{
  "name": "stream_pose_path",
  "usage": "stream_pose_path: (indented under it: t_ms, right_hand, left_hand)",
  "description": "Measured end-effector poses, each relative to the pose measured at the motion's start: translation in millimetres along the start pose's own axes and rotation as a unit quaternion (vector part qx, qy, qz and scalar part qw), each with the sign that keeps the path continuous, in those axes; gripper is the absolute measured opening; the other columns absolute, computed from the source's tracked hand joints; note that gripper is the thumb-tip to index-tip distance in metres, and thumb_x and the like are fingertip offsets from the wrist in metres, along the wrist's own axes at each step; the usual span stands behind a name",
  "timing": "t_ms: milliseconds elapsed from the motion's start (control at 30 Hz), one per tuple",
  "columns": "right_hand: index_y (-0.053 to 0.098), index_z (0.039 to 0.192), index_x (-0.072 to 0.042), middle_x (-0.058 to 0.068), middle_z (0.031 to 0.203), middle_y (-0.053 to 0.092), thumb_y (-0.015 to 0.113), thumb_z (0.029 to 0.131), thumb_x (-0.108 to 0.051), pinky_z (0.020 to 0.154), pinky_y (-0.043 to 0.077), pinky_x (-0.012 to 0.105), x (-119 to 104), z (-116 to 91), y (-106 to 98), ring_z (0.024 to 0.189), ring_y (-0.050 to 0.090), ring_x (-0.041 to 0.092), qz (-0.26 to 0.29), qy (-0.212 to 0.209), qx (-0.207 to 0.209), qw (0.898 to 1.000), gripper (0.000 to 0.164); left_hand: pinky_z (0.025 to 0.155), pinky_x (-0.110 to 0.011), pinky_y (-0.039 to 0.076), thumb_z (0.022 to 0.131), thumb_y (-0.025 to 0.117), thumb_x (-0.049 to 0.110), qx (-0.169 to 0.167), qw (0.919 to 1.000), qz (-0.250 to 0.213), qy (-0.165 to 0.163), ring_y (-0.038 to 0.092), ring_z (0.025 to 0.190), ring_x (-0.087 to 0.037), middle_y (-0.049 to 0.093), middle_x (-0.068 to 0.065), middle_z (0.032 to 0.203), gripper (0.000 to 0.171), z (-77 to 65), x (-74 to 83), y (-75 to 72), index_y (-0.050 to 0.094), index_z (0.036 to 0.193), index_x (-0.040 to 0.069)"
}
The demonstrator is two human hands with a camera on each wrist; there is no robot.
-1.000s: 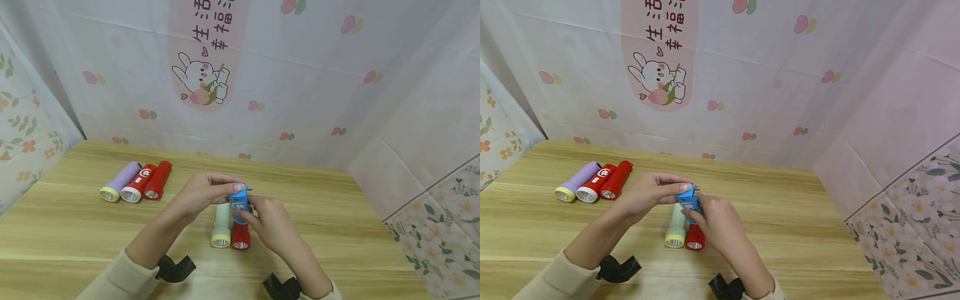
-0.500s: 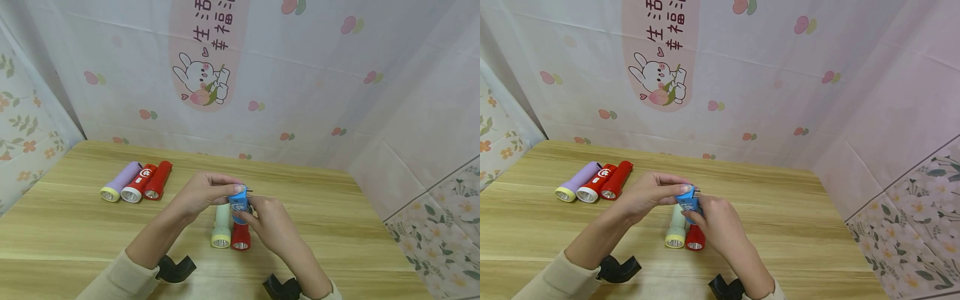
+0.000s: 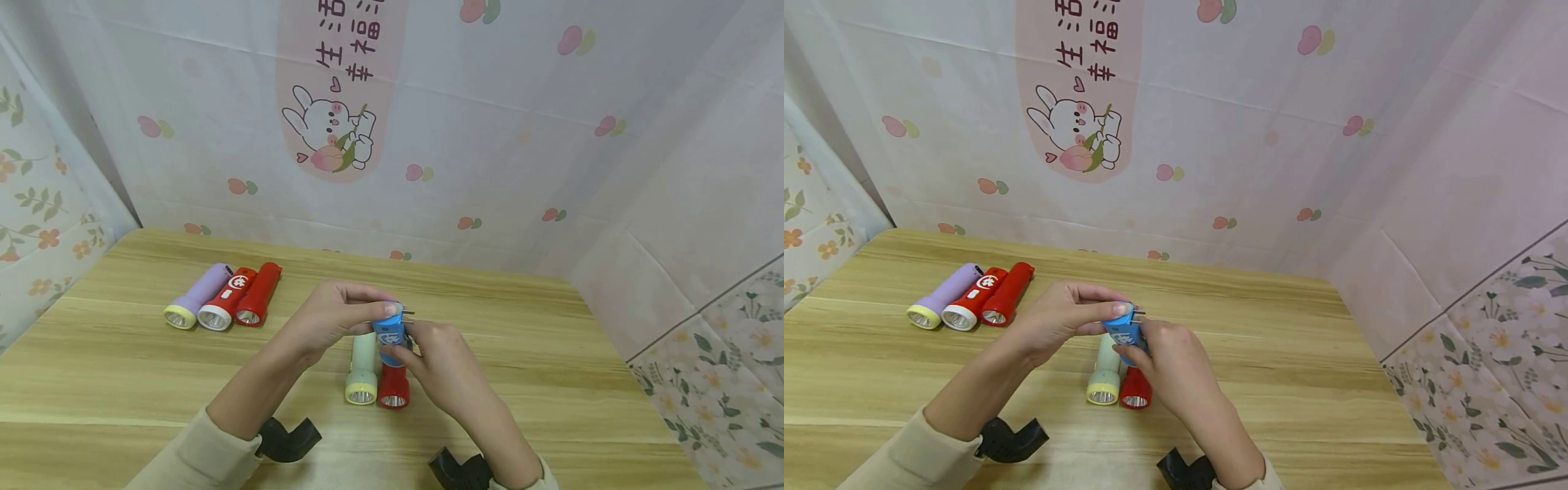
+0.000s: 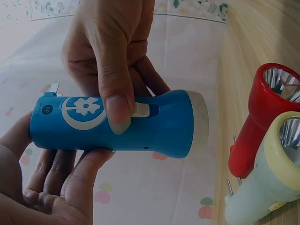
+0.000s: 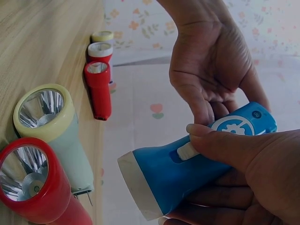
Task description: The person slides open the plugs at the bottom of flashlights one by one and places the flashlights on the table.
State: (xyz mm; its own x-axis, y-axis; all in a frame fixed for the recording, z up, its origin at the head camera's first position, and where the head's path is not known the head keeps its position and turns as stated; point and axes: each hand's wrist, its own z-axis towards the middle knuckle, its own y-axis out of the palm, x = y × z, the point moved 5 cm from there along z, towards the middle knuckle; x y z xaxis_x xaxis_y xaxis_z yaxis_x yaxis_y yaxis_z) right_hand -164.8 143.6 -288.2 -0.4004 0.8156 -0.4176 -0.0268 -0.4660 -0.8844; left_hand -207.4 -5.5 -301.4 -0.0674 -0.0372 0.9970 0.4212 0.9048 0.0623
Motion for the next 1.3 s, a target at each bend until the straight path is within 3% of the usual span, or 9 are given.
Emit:
stream_pose_path:
  t_ms: [767,1300]
  right_hand:
    - [0.074,0.100,-0.013,-0.005,0.088,0.075,0.078,0.089,-0.025,0.066,0.052,0.016,-0.8,-0.1,1.4,0.070,0.060,0.003,-0.010,-0.007,-0.003,1.000,0.017]
    - [0.074,0.099,-0.014,-0.006,0.089,0.076,0.077,0.089,-0.023,0.065,0.052,0.017,6.7,1.8,3.0,0.071,0.060,0.003,0.016,0.016,-0.008,1.000,0.014]
  left_hand:
    - [0.097,-0.044,0.058,0.092,0.074,0.021,0.024,0.9995,0.022,0.007,0.070,0.106,-0.022,0.073,-0.014,0.119,0.031,-1.0,-1.0,0.1,0.074,0.115,0.000]
    - [0.098,-0.043,0.058,0.094,0.072,0.024,0.041,0.9990,0.018,0.003,0.070,0.109,-0.020,0.072,-0.011,0.122,0.031,1.5,-3.8,4.1,0.074,0.118,0.005]
